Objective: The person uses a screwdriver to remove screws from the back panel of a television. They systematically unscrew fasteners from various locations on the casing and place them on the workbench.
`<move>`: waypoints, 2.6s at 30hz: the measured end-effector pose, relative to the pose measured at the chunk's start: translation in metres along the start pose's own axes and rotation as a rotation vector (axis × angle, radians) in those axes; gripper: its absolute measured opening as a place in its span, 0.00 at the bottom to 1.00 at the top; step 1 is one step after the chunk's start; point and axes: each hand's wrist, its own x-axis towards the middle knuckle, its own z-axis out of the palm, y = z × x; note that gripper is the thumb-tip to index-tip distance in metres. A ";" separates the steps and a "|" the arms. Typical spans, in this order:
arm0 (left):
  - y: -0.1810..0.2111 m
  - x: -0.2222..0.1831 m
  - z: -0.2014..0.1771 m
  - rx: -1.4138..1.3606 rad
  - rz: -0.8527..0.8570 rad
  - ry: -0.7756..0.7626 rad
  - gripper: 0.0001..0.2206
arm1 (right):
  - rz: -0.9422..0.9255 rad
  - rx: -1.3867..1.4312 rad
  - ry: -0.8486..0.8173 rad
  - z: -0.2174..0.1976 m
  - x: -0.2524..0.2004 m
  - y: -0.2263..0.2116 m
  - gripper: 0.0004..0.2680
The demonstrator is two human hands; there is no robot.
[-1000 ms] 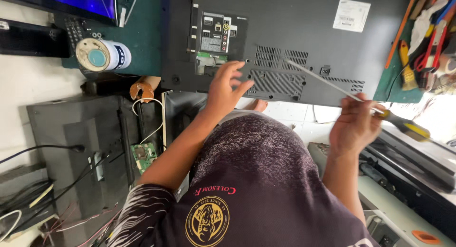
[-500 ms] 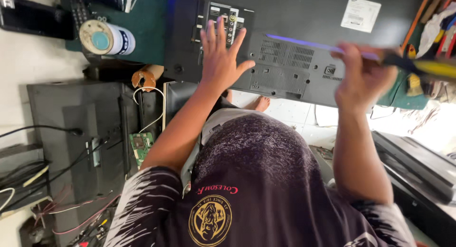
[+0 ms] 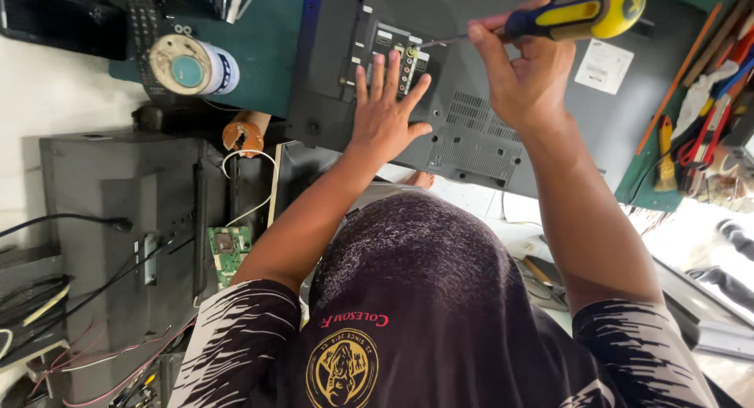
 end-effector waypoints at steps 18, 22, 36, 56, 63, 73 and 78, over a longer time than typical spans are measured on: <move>0.002 0.002 -0.010 -0.003 -0.028 -0.170 0.42 | 0.058 0.091 0.045 0.024 0.040 -0.003 0.08; 0.004 0.003 -0.015 0.010 -0.042 -0.218 0.41 | 0.020 0.141 -0.013 0.020 0.037 -0.009 0.17; 0.003 0.003 -0.013 0.012 -0.029 -0.190 0.41 | 0.027 0.088 0.053 0.036 0.029 -0.002 0.07; 0.011 0.075 -0.137 -0.587 0.326 0.589 0.05 | -0.042 0.201 0.000 0.002 0.037 -0.026 0.10; 0.018 0.071 -0.129 -0.673 0.237 0.614 0.07 | -0.030 0.176 -0.148 -0.016 0.040 -0.053 0.08; -0.022 0.063 -0.104 -0.786 0.128 0.471 0.18 | 0.017 0.244 -0.176 -0.013 0.043 -0.052 0.05; -0.110 0.057 -0.088 -0.321 -0.473 0.395 0.12 | 0.069 0.069 -0.129 -0.014 0.044 -0.037 0.09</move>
